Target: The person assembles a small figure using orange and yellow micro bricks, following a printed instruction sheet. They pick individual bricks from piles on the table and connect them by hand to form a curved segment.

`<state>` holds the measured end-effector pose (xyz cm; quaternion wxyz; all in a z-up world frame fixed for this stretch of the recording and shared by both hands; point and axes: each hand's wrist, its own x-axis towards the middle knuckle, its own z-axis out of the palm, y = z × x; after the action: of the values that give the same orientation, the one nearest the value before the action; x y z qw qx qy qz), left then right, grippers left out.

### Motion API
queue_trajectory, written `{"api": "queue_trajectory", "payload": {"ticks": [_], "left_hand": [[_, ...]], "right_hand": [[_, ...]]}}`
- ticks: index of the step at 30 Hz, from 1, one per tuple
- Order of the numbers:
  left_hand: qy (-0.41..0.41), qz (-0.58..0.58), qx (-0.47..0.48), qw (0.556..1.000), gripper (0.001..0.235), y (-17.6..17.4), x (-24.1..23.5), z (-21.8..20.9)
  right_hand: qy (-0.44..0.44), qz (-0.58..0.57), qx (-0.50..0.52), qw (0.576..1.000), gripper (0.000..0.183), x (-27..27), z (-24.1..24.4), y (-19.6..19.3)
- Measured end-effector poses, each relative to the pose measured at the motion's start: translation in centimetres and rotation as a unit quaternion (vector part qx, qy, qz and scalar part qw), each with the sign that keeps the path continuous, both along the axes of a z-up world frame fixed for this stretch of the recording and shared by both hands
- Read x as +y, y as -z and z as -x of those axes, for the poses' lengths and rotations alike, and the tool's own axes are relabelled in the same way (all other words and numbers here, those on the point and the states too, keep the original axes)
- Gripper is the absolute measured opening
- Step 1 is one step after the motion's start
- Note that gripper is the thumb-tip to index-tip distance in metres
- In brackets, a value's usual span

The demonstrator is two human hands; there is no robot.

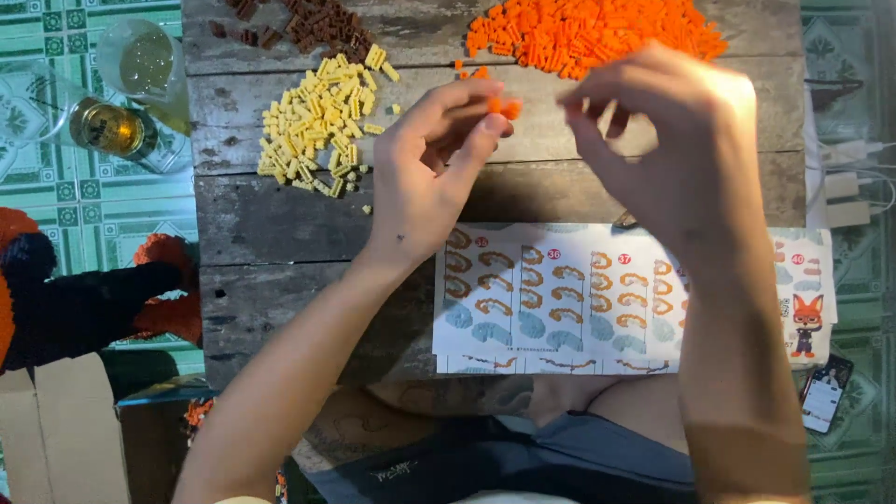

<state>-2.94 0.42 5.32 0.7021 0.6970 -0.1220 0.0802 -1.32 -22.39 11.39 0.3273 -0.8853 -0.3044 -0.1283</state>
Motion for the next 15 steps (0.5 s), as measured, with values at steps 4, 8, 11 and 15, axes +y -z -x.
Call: {"api": "queue_trajectory", "payload": {"ticks": [4, 8, 11, 15], "left_hand": [[0.047, -0.137, -0.047, 0.988, 0.031, -3.7, 1.6, 2.5], [0.005, -0.215, 0.024, 0.976, 0.021, -4.2, 1.9, 7.6], [-0.038, -0.178, 0.108, 0.977, 0.022, -2.1, 0.9, 10.8], [-0.064, -0.118, 0.143, 0.981, 0.022, 0.0, -0.5, 13.5]], "right_hand": [[0.015, -0.078, 0.101, 0.992, 0.022, -1.4, 5.0, 2.0], [0.044, -0.249, 0.263, 0.931, 0.031, -2.7, 9.2, 5.6], [0.055, -0.332, 0.321, 0.885, 0.030, -3.1, 11.0, 7.9], [0.062, -0.390, 0.362, 0.844, 0.024, -1.9, 12.5, 9.1]]}}
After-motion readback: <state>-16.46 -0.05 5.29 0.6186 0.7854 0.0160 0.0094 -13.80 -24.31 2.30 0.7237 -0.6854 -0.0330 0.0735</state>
